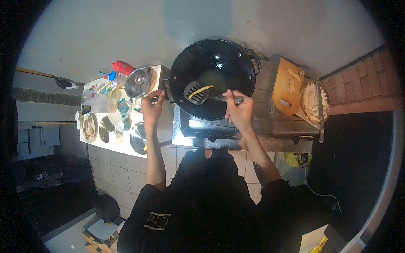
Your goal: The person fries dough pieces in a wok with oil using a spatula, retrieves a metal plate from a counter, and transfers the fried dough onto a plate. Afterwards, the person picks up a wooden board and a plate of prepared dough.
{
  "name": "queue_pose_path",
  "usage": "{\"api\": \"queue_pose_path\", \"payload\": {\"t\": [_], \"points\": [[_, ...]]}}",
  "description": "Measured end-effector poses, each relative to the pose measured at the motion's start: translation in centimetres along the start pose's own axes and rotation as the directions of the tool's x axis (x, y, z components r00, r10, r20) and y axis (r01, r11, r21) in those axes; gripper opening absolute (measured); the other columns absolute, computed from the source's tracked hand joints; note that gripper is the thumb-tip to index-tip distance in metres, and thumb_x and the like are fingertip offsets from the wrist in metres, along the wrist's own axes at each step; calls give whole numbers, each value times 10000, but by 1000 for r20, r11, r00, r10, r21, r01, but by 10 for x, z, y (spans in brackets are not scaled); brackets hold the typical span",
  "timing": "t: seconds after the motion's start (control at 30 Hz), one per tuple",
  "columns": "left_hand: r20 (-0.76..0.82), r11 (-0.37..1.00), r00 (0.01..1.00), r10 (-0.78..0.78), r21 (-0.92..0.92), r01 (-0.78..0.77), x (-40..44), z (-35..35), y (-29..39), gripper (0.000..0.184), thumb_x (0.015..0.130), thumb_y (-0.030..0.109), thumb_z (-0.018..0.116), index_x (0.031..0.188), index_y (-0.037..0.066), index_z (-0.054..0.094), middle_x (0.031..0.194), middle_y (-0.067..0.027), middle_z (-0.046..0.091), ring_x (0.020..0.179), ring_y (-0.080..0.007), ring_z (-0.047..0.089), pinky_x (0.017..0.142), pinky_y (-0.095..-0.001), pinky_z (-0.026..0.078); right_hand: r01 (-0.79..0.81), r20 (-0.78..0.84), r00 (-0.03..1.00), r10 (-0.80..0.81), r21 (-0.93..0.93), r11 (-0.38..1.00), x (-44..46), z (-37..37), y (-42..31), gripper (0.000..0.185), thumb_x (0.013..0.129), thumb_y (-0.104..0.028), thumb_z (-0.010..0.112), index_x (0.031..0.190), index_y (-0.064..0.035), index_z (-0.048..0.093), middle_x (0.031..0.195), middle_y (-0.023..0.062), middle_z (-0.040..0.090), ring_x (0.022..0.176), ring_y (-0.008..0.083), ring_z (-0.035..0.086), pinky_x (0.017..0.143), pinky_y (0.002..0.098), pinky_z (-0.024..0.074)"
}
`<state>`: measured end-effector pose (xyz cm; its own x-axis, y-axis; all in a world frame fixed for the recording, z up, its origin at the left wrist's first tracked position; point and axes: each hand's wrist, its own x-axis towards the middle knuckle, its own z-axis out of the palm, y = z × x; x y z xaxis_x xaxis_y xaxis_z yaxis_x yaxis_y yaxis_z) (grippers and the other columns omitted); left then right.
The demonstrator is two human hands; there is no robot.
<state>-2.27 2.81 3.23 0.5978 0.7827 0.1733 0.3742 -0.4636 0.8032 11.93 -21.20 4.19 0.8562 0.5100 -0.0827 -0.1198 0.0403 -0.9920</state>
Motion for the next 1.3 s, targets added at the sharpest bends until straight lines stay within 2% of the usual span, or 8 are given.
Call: {"api": "queue_pose_path", "payload": {"t": [0.43, 0.57, 0.63, 0.67, 0.9, 1.17, 1.23, 1.3], "points": [[19, 1000, 1000, -14, -25, 14, 1, -1, 2, 238, 819, 134, 674, 931, -75, 657, 788, -148, 675, 672, -145, 635, 616, -270, 491, 299, 16, 953, -304, -223, 928, -5, -5, -2, 80, 838, -42, 616, 849, 21, 663, 657, 41, 627, 429, 67, 528, 373, 200, 369], [13, 1000, 1000, -5, -17, 5, 1, -1, 2, 225, 821, 127, 670, 926, -72, 659, 783, -139, 675, 663, -142, 631, 611, -265, 489, 295, -26, 950, -312, -261, 919, 0, -11, 3, 102, 857, -64, 603, 858, 18, 664, 612, 29, 605, 422, 65, 520, 366, 201, 360], [13, 1000, 1000, -9, 0, 9, -1, -3, 11, 222, 821, 127, 670, 920, -71, 661, 778, -135, 674, 653, -141, 628, 608, -262, 488, 162, -81, 982, -172, -125, 979, 3, -15, 4, 150, 888, -107, 580, 872, 19, 659, 551, 12, 564, 404, 62, 503, 355, 201, 344], [11, 1000, 1000, -9, 0, 9, 0, -3, 9, 222, 821, 127, 670, 920, -71, 661, 778, -135, 674, 653, -141, 628, 608, -262, 488, 161, -96, 981, -167, -67, 985, 6, -17, 7, 211, 913, -158, 561, 875, 31, 648, 504, 2, 519, 379, 60, 477, 341, 202, 330], [5, 1000, 1000, -27, -2, 27, 0, -2, 5, 236, 814, 144, 681, 923, -65, 665, 782, -142, 675, 645, -143, 628, 608, -267, 488, 122, -211, 971, -116, 14, 992, 11, -28, 0, 297, 923, -202, 554, 818, 66, 625, 470, 20, 490, 332, 75, 444, 300, 212, 306], [9, 999, 1000, -26, -28, 26, 1, 0, 1, 242, 812, 148, 684, 920, -68, 664, 786, -142, 678, 642, -145, 628, 609, -272, 488, 11, -230, 973, -36, -108, 994, 11, -20, -18, 342, 911, -237, 569, 724, 39, 642, 420, 34, 483, 312, 91, 450, 298, 229, 315], [6, 999, 999, -40, -35, 41, 1, 0, 0, 237, 811, 144, 684, 916, -68, 665, 783, -142, 678, 638, -145, 625, 606, -270, 486, 88, -214, 966, -147, -264, 960, 19, -17, -15, 370, 897, -227, 578, 626, 21, 618, 412, 45, 497, 308, 101, 464, 303, 253, 322], [2, 999, 1000, -28, -29, 28, 1, 1, -1, 236, 811, 142, 684, 914, -69, 665, 781, -142, 677, 635, -144, 622, 603, -270, 485, 51, -224, 967, -121, -297, 953, 25, -13, -19, 384, 890, -221, 583, 587, 14, 596, 408, 48, 498, 307, 106, 470, 308, 262, 326]]}}
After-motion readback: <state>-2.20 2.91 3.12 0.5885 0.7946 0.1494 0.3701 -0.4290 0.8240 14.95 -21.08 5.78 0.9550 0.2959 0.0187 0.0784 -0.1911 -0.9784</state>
